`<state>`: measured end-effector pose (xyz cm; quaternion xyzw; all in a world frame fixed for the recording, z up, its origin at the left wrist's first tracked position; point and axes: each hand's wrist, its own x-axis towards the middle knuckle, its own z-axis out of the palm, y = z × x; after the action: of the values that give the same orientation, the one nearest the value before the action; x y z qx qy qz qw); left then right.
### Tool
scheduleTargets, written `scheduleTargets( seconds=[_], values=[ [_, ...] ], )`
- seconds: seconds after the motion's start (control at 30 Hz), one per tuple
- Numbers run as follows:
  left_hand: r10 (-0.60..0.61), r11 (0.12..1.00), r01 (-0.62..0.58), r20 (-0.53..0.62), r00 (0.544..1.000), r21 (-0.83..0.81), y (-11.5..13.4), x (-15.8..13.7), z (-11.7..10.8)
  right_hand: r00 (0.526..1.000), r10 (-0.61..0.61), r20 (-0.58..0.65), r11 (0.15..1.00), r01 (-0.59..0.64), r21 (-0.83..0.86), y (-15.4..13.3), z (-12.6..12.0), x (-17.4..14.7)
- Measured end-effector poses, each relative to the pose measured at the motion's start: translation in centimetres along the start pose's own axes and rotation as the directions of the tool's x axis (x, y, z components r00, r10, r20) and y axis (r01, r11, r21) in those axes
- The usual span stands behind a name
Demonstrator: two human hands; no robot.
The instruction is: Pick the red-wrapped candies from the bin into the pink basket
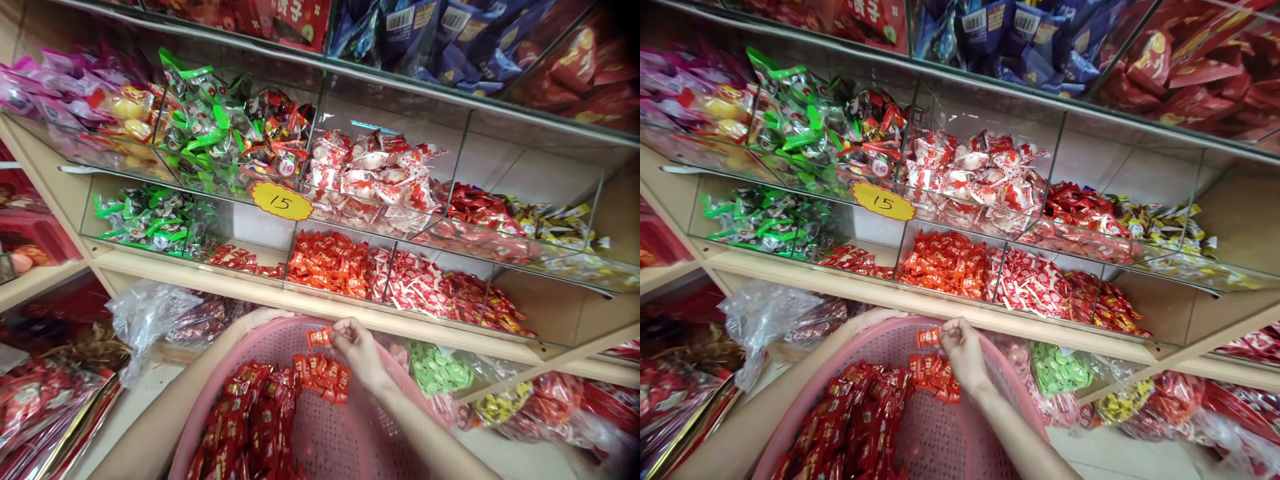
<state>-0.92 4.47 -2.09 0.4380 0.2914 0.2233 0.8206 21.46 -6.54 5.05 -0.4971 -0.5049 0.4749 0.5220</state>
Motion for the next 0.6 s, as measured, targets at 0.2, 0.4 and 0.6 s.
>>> scheduleTargets(
  seconds=[0.2, 0.4, 0.6],
  values=[
    [-0.079, 0.996, 0.077, -0.039, 0.996, -0.038, 1.5, -1.6, 1.2, 0.999, 0.001, -0.038, 1.0, 0.0, 0.01, 2.6, 2.3, 1.0],
    [-0.05, 0.987, 0.07, -0.139, 0.989, 0.141, 1.6, -2.2, 1.4, 0.992, -0.082, -0.092, 0.997, 0.083, 0.002, 2.7, 3.8, 1.3],
    [-0.058, 0.979, 0.092, -0.187, 0.981, 0.18, 1.7, -2.0, 1.4, 0.993, -0.038, -0.111, 0.998, 0.043, 0.041, 2.9, 4.4, 1.2]
  ],
)
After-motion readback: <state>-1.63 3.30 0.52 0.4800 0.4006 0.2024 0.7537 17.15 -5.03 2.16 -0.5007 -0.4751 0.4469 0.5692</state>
